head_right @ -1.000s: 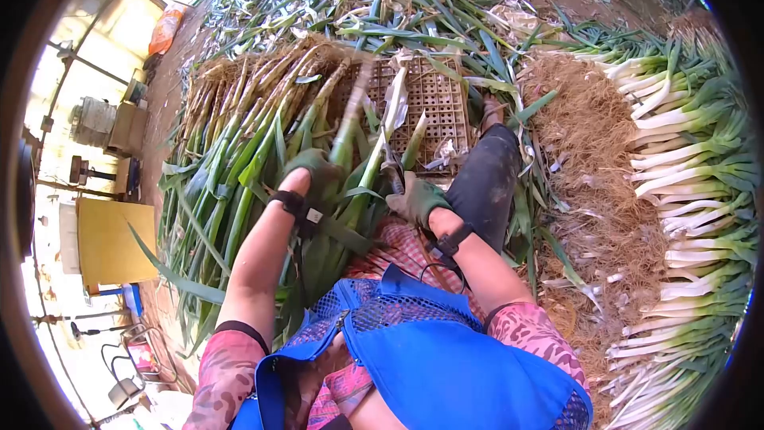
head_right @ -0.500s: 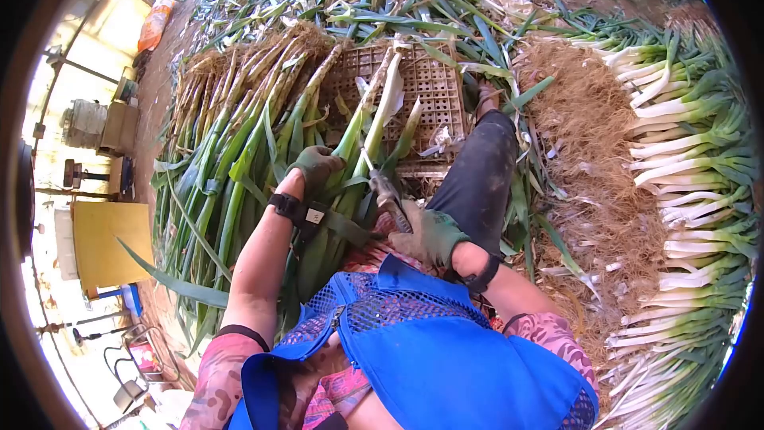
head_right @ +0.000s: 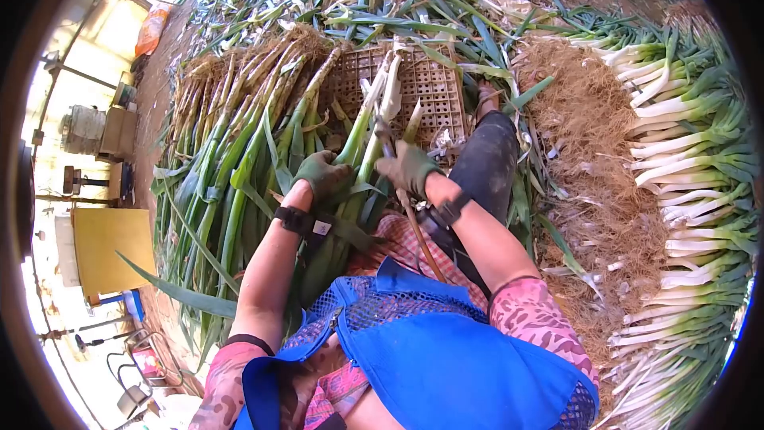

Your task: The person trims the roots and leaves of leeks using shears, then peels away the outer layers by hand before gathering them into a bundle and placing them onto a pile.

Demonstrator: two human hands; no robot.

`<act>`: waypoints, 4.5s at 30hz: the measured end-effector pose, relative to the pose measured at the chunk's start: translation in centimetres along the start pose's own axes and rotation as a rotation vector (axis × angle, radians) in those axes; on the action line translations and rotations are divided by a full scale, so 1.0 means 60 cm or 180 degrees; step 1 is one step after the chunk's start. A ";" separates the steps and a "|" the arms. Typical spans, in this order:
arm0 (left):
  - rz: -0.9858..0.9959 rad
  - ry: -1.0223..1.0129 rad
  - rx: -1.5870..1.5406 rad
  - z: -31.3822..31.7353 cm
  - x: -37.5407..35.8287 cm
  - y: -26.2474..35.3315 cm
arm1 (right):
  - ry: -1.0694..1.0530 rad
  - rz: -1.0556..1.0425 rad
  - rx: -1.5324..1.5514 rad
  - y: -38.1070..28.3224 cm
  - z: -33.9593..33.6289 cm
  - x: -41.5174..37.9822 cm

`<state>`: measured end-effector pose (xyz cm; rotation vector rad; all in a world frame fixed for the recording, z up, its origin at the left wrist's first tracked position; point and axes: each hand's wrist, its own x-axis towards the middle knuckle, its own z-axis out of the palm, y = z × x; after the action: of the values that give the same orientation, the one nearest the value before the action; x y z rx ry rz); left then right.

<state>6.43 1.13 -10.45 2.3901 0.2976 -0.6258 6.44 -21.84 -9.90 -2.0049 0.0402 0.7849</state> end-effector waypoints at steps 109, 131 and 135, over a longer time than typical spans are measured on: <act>0.0685 0.0809 0.2516 0.078 0.014 0.033 | -0.0519 -0.0118 -0.0379 0.022 0.008 -0.160; -0.0215 -0.0118 -0.0814 -0.070 0.002 -0.002 | -0.0229 -0.0514 -0.0670 0.012 0.051 -0.194; -0.0119 0.0034 -0.0450 -0.038 0.048 -0.040 | -0.0225 -0.0453 -0.0838 -0.001 0.044 -0.202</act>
<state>8.85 4.56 -11.64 2.2577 0.3795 -0.5893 -4.50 -23.11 -4.19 -2.1969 -0.2563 0.8014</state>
